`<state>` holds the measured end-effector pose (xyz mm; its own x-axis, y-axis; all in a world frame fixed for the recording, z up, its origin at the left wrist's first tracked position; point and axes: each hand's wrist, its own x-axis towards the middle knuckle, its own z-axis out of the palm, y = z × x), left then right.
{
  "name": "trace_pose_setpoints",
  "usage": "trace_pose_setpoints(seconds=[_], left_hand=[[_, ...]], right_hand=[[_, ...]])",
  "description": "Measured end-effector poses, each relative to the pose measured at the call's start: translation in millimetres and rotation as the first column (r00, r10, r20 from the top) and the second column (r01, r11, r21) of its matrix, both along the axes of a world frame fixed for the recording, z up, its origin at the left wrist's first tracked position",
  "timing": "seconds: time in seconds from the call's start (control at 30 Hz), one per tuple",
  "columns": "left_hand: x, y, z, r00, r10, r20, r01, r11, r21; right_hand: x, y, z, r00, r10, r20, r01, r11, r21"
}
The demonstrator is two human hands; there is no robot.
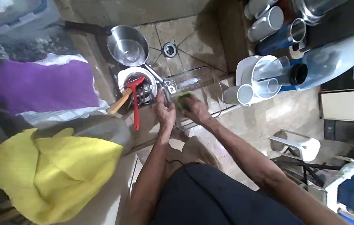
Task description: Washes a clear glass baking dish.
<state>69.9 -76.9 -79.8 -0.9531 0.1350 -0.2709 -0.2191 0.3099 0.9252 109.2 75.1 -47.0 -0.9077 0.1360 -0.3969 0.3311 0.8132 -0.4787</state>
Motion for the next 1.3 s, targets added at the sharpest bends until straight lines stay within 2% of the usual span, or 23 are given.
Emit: trace_pose_setpoints(seconds=[0.1, 0.17, 0.2, 0.27, 0.33, 0.37, 0.43, 0.5, 0.57, 0.67, 0.7, 0.77, 0.87, 0.93, 1.03, 1.1, 1.17, 1.23, 1.3], left_hand=[[-1, 4, -10, 0.999, 0.024, -0.045, -0.023, 0.999, 0.025], [-3, 4, -12, 0.997, 0.023, -0.069, -0.019, 0.998, 0.054], [-2, 4, -12, 0.997, 0.019, -0.069, -0.015, 0.998, 0.065], [-3, 4, -12, 0.998, 0.017, -0.057, -0.012, 0.996, 0.083], [-4, 5, -13, 0.998, 0.019, -0.062, -0.013, 0.995, 0.100], [-4, 5, -13, 0.998, 0.018, -0.064, -0.011, 0.994, 0.110], [-4, 5, -12, 0.997, 0.027, -0.074, -0.016, 0.990, 0.141], [-4, 5, -10, 0.997, 0.025, -0.068, -0.016, 0.991, 0.130], [-4, 4, -9, 0.997, 0.010, -0.070, -0.003, 0.995, 0.095], [-5, 5, -9, 0.996, 0.008, -0.088, -0.004, 0.999, 0.049], [-5, 5, -10, 0.994, 0.015, -0.105, -0.010, 0.999, 0.045], [-4, 6, -12, 0.991, 0.032, -0.130, -0.024, 0.998, 0.062], [-3, 7, -13, 0.989, 0.033, -0.144, -0.023, 0.998, 0.065], [-2, 6, -11, 0.989, 0.023, -0.148, -0.017, 0.999, 0.039], [-4, 6, -12, 0.990, 0.013, -0.143, -0.011, 1.000, 0.012], [-4, 7, -14, 0.988, 0.015, -0.151, -0.011, 1.000, 0.022], [-3, 6, -15, 0.987, 0.011, -0.157, -0.008, 1.000, 0.021], [-3, 8, -15, 0.984, 0.012, -0.180, -0.008, 1.000, 0.023], [-2, 8, -15, 0.981, 0.019, -0.192, -0.013, 0.999, 0.036]], right_hand=[[-2, 46, 4, 0.988, -0.151, -0.002, 0.150, 0.976, 0.157], [-28, 35, 0, 0.972, -0.229, -0.060, 0.235, 0.963, 0.135], [-34, 20, -3, 0.973, -0.216, -0.076, 0.222, 0.972, 0.081], [-24, -9, -7, 0.989, -0.101, -0.107, 0.095, 0.994, -0.060], [3, -7, -5, 0.998, 0.010, -0.067, -0.020, 0.990, -0.142], [15, 8, 0, 1.000, 0.026, -0.014, -0.028, 0.992, -0.127], [15, 43, 6, 0.998, -0.042, 0.050, 0.042, 0.999, -0.009], [-9, 52, 2, 0.988, -0.150, -0.020, 0.152, 0.985, 0.079], [-27, 25, -3, 0.983, -0.152, -0.107, 0.157, 0.987, 0.036], [-2, -12, -6, 0.990, -0.014, -0.144, -0.005, 0.992, -0.129], [11, -3, -4, 0.994, 0.011, -0.112, -0.025, 0.992, -0.124], [20, 33, -2, 0.998, -0.027, -0.063, 0.026, 1.000, -0.014], [-16, 51, -6, 0.978, -0.174, -0.112, 0.184, 0.979, 0.084], [-31, 20, -10, 0.975, -0.164, -0.149, 0.169, 0.985, 0.020], [-1, -10, -8, 0.994, -0.018, -0.112, 0.002, 0.989, -0.148], [20, 16, 0, 0.999, 0.035, -0.019, -0.036, 0.997, -0.064], [14, 48, 6, 0.998, -0.041, 0.042, 0.035, 0.991, 0.127], [-10, 52, 2, 0.992, -0.126, -0.029, 0.129, 0.960, 0.250], [-31, 29, -7, 0.982, -0.106, -0.158, 0.137, 0.970, 0.203]])
